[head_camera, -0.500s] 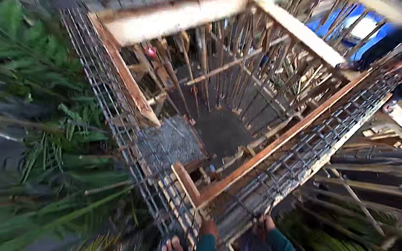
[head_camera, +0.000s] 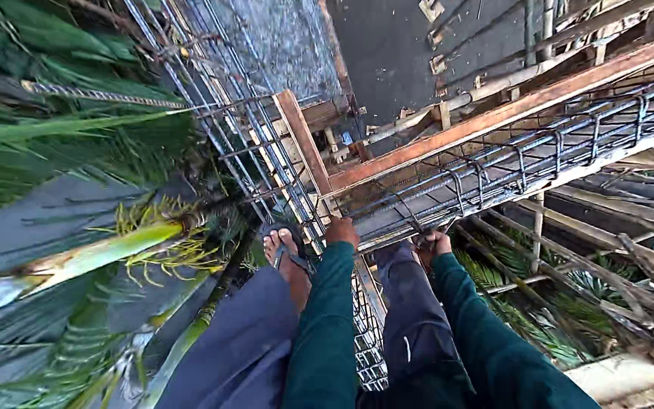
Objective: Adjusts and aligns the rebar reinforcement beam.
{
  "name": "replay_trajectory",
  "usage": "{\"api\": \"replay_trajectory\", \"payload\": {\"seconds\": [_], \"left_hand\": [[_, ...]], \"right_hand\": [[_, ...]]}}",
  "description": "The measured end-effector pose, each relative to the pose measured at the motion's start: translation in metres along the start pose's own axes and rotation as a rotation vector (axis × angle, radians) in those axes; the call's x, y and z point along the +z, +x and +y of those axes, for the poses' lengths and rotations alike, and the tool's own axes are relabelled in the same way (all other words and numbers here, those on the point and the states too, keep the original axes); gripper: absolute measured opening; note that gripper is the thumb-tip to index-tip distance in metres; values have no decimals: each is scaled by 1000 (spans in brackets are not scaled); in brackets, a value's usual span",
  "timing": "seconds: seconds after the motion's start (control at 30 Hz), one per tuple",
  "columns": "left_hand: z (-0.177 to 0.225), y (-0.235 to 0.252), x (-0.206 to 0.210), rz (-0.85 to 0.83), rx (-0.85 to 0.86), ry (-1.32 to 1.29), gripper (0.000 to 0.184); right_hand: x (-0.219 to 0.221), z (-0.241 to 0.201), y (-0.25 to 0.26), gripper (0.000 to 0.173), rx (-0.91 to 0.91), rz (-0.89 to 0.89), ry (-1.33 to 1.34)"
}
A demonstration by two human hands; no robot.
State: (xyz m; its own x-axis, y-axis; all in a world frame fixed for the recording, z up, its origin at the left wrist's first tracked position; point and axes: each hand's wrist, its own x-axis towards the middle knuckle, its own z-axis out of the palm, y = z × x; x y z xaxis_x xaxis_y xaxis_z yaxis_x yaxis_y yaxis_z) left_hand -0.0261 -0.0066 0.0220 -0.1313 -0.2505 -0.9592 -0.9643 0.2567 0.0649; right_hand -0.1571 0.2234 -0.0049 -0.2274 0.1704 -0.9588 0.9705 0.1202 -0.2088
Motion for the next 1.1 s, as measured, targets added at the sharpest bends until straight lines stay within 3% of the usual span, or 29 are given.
{"api": "replay_trajectory", "payload": {"seconds": [0.2, 0.33, 0.43, 0.57, 0.67, 0.83, 1.1], "left_hand": [[-2, 1, 3, 6, 13, -19, 45], [0, 2, -1, -16, 14, -15, 46], [-1, 6, 0, -26, 22, -12, 45], [-3, 5, 0, -28, 52, -56, 48], [-4, 4, -1, -24, 57, -45, 47], [-4, 3, 1, -19, 28, -31, 49], [-4, 3, 2, -30, 45, -7, 54]], "right_hand": [[0, 2, -12, 30, -9, 31, 59], [6, 4, -56, 28, -206, 297, -52], [14, -34, -82, 30, -523, 396, -334], [35, -140, -55, 47, -727, 251, -987], [88, -195, -29, 57, -657, 218, -1400], [119, -192, 23, 64, -555, 305, -1910], [147, -189, 46, 66, -315, 331, -2118]]}}
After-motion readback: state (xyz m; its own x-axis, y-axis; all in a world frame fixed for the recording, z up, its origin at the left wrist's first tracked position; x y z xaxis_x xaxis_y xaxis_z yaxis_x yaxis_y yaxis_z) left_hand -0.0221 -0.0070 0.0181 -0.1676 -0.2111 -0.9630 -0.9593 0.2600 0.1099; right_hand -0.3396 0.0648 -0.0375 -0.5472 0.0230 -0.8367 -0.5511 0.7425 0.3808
